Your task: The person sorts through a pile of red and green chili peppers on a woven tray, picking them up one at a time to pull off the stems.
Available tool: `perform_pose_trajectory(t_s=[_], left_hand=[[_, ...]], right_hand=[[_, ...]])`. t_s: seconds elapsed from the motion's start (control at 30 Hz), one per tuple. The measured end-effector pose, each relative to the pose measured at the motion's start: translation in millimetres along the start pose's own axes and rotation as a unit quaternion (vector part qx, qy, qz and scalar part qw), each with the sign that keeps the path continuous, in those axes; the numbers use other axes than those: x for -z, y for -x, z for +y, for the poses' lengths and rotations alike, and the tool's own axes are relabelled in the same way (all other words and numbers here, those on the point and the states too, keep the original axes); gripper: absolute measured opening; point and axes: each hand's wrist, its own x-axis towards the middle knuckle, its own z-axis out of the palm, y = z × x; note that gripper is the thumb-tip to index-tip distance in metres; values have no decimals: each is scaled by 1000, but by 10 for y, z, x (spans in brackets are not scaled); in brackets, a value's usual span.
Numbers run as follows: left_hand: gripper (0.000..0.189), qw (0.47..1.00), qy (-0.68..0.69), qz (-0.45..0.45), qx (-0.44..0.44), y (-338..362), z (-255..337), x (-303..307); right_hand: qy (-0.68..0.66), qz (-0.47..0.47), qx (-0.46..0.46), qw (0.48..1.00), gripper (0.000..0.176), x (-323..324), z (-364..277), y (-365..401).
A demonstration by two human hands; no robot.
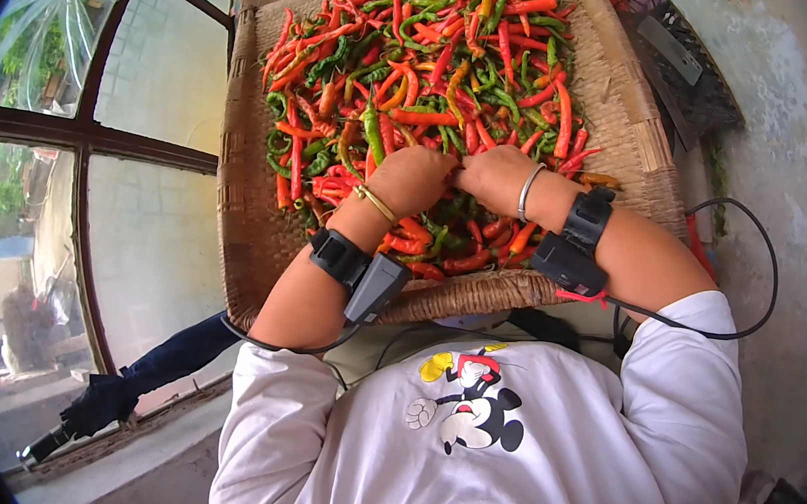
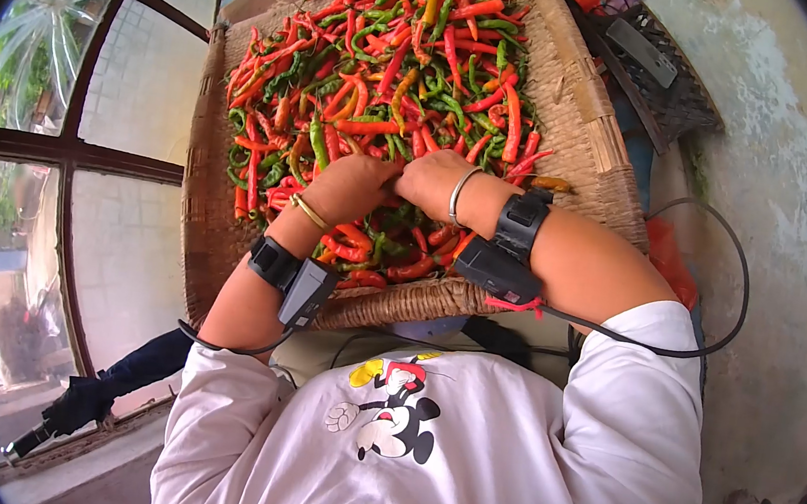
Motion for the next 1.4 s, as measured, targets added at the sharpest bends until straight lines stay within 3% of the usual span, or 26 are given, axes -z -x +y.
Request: perform_pose_trajectory(t_s=[0.17, 0.23, 0.43, 0.6, 0.67, 0.73, 0.8, 0.87, 0.93, 1.0, 1.07, 1.13, 1.17, 1.2, 1.27, 1.33, 1.4], left_hand=[[27, 999, -20, -23, 15, 2, -30, -7], [26, 1000, -8, -26, -2, -4, -58, -9], [21, 1000, -16, -27, 4, -12, -41, 6], [21, 999, 30, 16, -17, 10, -45, 33], [20, 972, 231, -10, 34, 26, -19, 87], [19, 964, 263, 22, 30, 29, 31, 173], [20, 954, 295, 51, 25, 21, 71, 180], [21, 864, 494, 33, 90, 24, 111, 141], [21, 890, 450, 46, 64, 16, 90, 99], [22, 912, 404, 58, 37, 14, 84, 112], [19, 953, 295, 63, 12, 34, 100, 202], [19, 944, 323, 57, 33, 32, 103, 252], [18, 933, 351, 51, 54, 40, 101, 254], [18, 933, 352, 50, 55, 42, 93, 230], [14, 880, 471, 19, 59, 38, 70, 169], [14, 852, 521, 12, 54, 49, 56, 241], [14, 821, 569, 6, 48, 62, 5, 368]], right_hand=[[21, 22, 7, 1000, 21, 6, 16, -10], [30, 26, 54, 998, 19, 7, 89, -20], [65, 60, 36, 995, 16, -51, 35, -31], [53, 95, 55, 993, 10, 50, 95, 0], [44, 116, 50, 991, 7, 133, 107, 45], [24, 263, 64, 962, 9, 225, 110, 69], [28, 255, 33, 966, 11, 338, 121, 94], [42, 330, 49, 942, 12, 385, 182, 114], [32, 297, 43, 953, 12, 376, 225, 148], [-85, 212, -14, 974, 12, 351, 254, 166], [-139, 239, -3, 961, 11, 320, 308, 117], [-192, 266, 9, 945, 11, 344, 299, 98], [-390, 216, -43, 894, 12, 369, 276, 103], [-568, 156, -93, 803, 15, 391, 262, 106], [-612, 148, -76, 773, 23, 364, 251, 106], [-806, 182, -55, 561, 27, 364, 208, 117], [-813, 197, -88, 541, 31, 384, 221, 114]])
